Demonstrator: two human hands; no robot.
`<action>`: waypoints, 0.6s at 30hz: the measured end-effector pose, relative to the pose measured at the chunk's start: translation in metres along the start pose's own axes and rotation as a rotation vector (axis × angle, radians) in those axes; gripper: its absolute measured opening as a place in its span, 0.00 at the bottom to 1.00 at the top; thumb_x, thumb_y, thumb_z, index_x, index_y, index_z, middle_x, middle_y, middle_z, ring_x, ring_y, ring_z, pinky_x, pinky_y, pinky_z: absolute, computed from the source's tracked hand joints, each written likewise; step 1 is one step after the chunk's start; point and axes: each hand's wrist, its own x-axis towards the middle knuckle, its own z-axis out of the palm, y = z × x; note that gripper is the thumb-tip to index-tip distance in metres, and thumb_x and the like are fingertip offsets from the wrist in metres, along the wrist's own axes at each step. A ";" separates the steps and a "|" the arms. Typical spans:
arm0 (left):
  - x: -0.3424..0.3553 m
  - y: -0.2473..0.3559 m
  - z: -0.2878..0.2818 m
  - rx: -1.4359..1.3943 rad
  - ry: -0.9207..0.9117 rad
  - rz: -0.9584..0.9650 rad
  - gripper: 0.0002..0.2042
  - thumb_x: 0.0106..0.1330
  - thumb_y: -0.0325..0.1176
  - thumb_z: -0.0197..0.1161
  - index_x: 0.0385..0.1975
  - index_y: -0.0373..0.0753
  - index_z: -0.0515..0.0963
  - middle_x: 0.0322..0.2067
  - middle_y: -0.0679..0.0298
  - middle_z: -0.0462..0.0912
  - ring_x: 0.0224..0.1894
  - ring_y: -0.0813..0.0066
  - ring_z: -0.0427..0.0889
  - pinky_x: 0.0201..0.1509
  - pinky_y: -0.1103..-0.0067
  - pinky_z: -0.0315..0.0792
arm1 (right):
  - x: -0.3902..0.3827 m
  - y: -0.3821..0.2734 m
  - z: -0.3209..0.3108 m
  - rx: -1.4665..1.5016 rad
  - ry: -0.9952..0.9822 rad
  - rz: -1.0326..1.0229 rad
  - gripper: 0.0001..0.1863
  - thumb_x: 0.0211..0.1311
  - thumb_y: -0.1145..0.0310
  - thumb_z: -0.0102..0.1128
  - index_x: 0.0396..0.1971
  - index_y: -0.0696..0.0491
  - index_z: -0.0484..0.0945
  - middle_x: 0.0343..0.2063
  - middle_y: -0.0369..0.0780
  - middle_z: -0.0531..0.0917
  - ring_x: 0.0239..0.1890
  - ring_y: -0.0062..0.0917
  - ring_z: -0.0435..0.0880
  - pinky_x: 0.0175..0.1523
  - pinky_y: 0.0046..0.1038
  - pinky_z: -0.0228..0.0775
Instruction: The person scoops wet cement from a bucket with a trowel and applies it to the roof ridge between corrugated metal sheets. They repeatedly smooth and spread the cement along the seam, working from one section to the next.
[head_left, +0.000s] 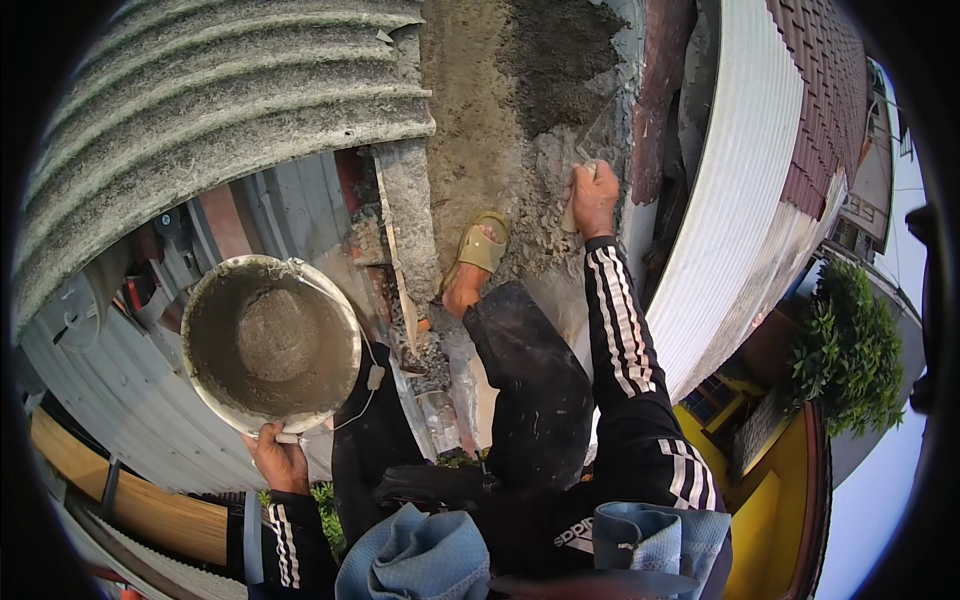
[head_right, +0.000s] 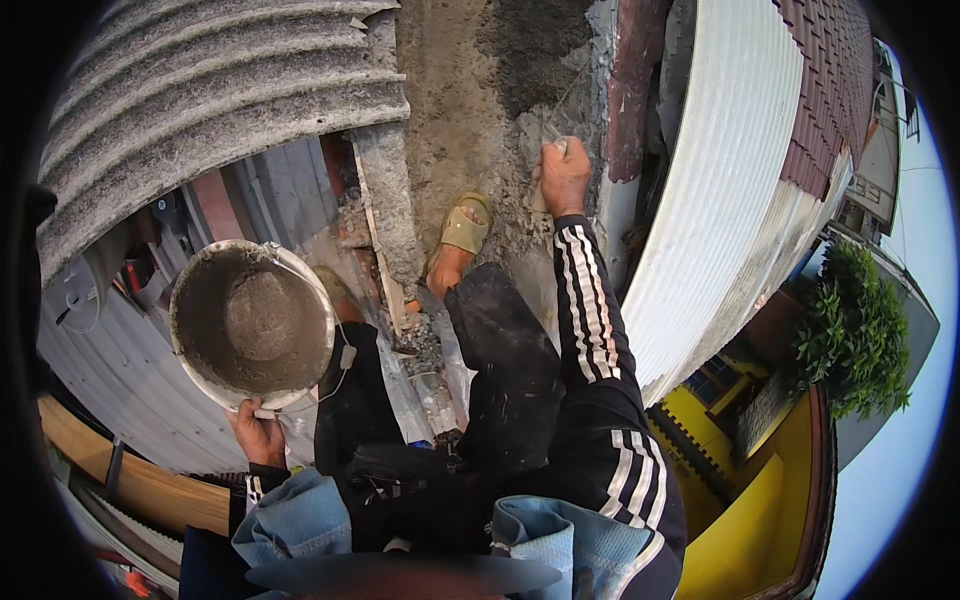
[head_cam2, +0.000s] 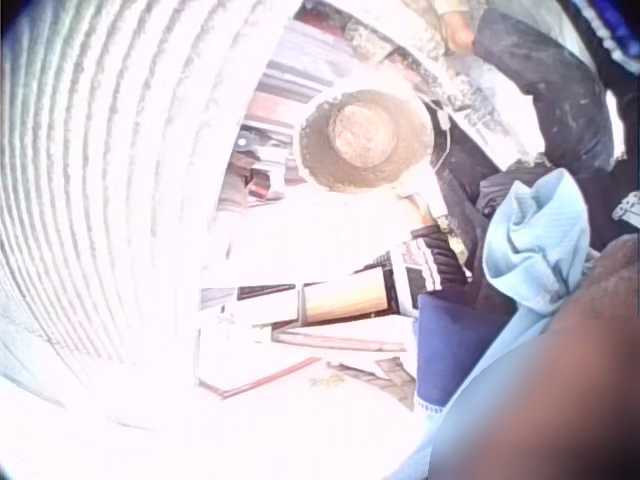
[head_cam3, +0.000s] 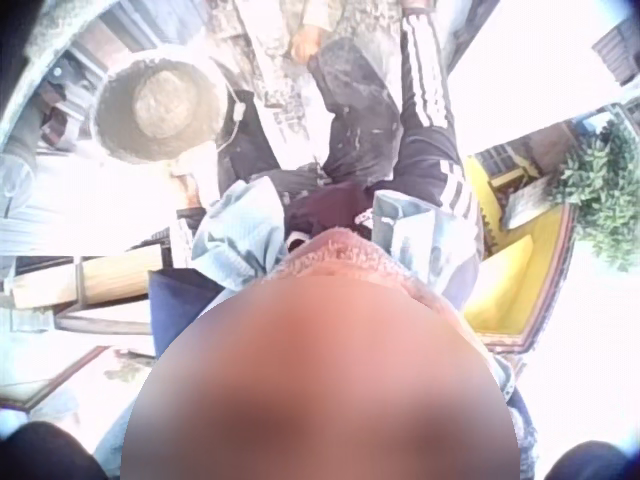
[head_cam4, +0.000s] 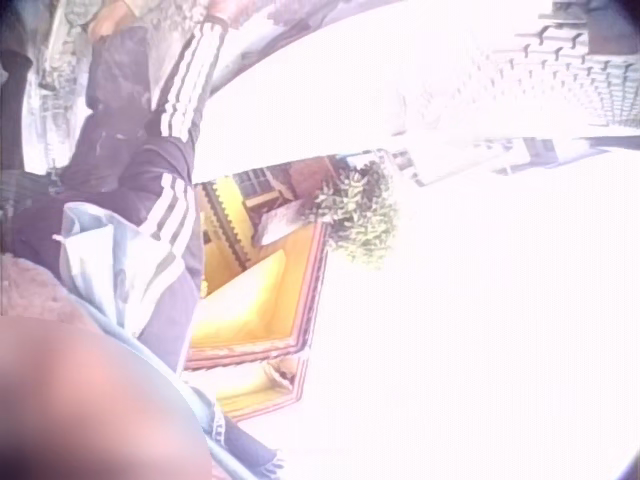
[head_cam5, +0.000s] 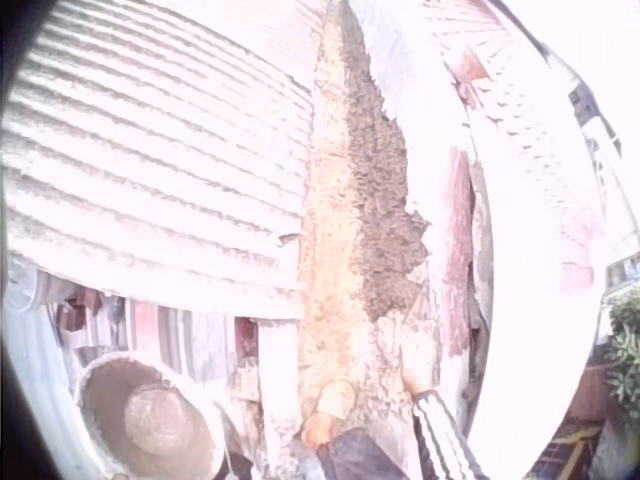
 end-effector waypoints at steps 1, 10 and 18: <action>0.003 -0.007 -0.005 -0.002 0.018 0.000 0.45 0.57 0.11 0.54 0.80 0.46 0.58 0.64 0.56 0.74 0.60 0.59 0.78 0.69 0.56 0.77 | -0.001 0.015 -0.005 -0.096 0.174 -0.084 0.08 0.71 0.73 0.62 0.47 0.58 0.79 0.25 0.41 0.86 0.18 0.23 0.81 0.26 0.30 0.73; -0.002 -0.045 0.002 -0.020 0.007 -0.114 0.45 0.58 0.13 0.56 0.80 0.49 0.57 0.53 0.60 0.78 0.54 0.63 0.79 0.64 0.56 0.79 | 0.107 0.103 0.035 -0.879 -0.220 -0.034 0.22 0.67 0.60 0.63 0.50 0.63 0.78 0.42 0.62 0.87 0.49 0.59 0.87 0.55 0.52 0.78; -0.007 -0.053 0.009 -0.058 -0.020 -0.188 0.41 0.59 0.14 0.58 0.77 0.47 0.62 0.61 0.58 0.77 0.58 0.59 0.79 0.70 0.50 0.74 | 0.138 0.127 0.028 -0.883 -0.067 0.035 0.20 0.70 0.59 0.63 0.48 0.62 0.78 0.43 0.62 0.88 0.49 0.60 0.87 0.56 0.53 0.78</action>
